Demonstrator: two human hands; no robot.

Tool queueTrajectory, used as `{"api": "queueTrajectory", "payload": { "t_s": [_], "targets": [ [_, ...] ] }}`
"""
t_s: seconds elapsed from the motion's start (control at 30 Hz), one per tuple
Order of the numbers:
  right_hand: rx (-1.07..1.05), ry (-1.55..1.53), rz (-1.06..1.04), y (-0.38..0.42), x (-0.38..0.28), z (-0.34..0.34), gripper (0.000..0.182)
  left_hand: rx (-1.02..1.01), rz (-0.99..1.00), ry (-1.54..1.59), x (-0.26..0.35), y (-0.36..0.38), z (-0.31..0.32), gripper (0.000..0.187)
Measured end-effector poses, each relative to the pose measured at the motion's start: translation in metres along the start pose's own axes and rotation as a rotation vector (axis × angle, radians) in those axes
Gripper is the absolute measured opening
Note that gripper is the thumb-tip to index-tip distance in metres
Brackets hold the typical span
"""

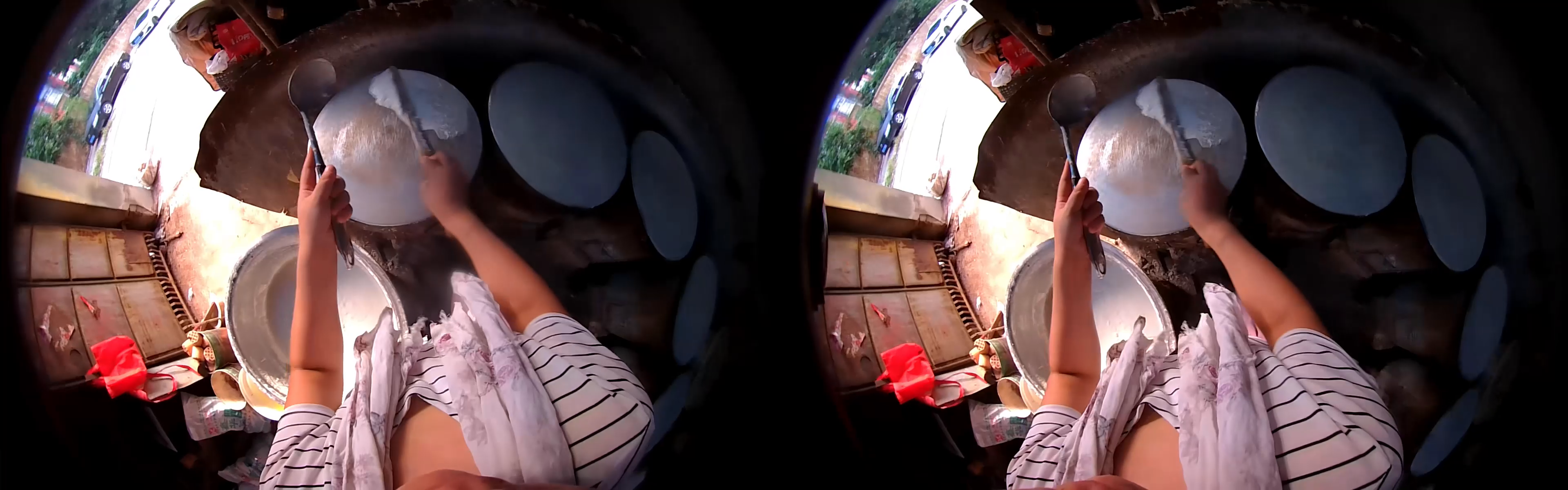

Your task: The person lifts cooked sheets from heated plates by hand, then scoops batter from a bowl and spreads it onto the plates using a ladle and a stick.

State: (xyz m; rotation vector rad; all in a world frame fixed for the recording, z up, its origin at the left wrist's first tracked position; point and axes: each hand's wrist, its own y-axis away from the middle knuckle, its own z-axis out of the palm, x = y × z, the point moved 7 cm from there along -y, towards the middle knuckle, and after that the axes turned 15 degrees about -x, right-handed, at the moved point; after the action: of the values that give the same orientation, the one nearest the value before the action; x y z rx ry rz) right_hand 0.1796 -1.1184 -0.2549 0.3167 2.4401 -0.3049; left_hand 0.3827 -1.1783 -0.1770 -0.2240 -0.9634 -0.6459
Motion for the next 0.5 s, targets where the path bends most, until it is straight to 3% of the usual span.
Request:
{"api": "queueTrajectory", "payload": {
  "t_s": [0.1,0.2,0.3,0.33,0.4,0.5],
  "targets": [
    [-0.117,0.019,-0.066,-0.023,-0.021,0.005,0.025,0.127,-0.006,0.036,-0.008,0.006,0.014,0.052],
    [-0.054,-0.006,-0.270,-0.027,0.005,-0.042,0.027,0.185,0.044,-0.002,-0.011,0.021,0.014,0.052],
    [-0.057,0.069,-0.163,-0.041,0.035,-0.062,0.027,0.190,0.093,0.018,-0.014,0.024,0.017,0.050],
    [-0.079,0.027,-0.225,-0.047,0.029,-0.041,0.027,0.165,0.112,0.029,-0.016,0.018,0.017,0.050],
    [-0.191,-0.092,-0.159,-0.057,0.016,-0.008,0.028,0.232,0.122,0.057,-0.021,0.008,0.025,0.048],
    [-0.270,-0.111,-0.304,-0.056,0.004,-0.025,0.028,0.295,0.119,0.056,-0.028,0.012,0.041,0.048]
  ]
}}
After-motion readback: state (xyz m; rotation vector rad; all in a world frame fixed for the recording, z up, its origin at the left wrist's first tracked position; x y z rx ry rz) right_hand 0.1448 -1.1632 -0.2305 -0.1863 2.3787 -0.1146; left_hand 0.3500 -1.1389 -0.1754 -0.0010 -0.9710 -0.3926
